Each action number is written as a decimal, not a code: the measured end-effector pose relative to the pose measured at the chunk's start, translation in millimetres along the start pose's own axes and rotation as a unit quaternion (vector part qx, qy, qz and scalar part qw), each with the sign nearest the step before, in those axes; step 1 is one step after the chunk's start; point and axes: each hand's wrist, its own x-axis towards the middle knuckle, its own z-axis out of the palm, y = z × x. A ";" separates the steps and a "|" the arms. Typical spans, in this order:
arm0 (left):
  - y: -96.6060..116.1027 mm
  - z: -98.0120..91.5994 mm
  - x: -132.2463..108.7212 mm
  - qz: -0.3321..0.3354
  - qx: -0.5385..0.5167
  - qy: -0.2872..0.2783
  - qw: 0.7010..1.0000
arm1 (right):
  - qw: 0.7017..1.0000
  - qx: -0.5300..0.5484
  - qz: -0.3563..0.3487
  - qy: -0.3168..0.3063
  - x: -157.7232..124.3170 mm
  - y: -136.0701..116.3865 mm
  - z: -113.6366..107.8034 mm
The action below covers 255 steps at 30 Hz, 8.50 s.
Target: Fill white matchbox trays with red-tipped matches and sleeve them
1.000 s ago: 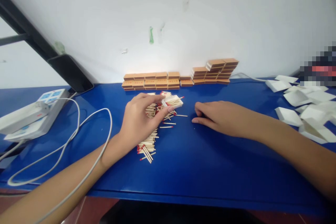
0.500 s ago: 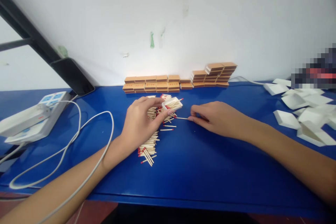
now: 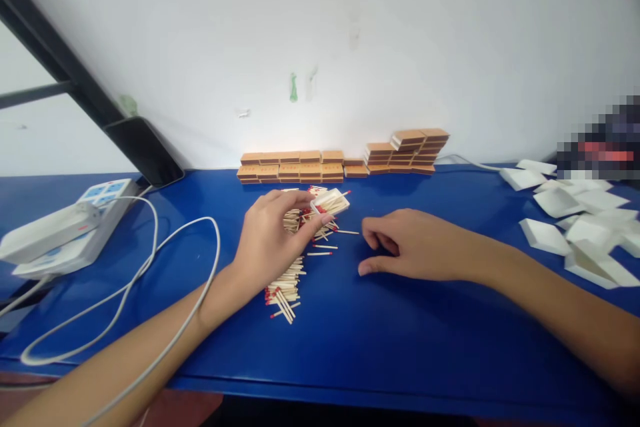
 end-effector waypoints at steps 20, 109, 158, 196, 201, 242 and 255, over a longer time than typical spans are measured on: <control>-5.0 -1.5 1.7 -0.019 -0.011 -0.005 1.000 | 0.968 -0.155 -0.017 0.195 116.6 63.3 -21.8; 3.5 0.6 -3.9 0.175 -0.040 -0.138 0.974 | 0.855 0.048 0.062 0.513 4.7 33.3 -26.4; 7.3 -3.1 -2.4 0.183 -0.064 -0.077 0.978 | 0.905 0.406 -0.021 0.122 -2.3 -34.1 3.2; -0.2 -1.4 0.4 0.017 -0.080 -0.014 0.997 | 0.967 -0.179 -0.032 0.177 112.6 36.5 -41.8; -2.5 -1.6 0.4 0.017 -0.077 -0.004 0.997 | 0.964 -0.190 -0.042 0.181 122.0 39.1 -34.3; 1.9 0.2 -0.2 0.062 -0.050 -0.030 0.996 | 0.967 -0.032 -0.046 0.248 24.1 33.8 21.1; 0.9 -3.4 0.2 0.120 -0.008 -0.052 0.991 | 0.957 0.053 -0.104 0.267 10.2 16.5 12.5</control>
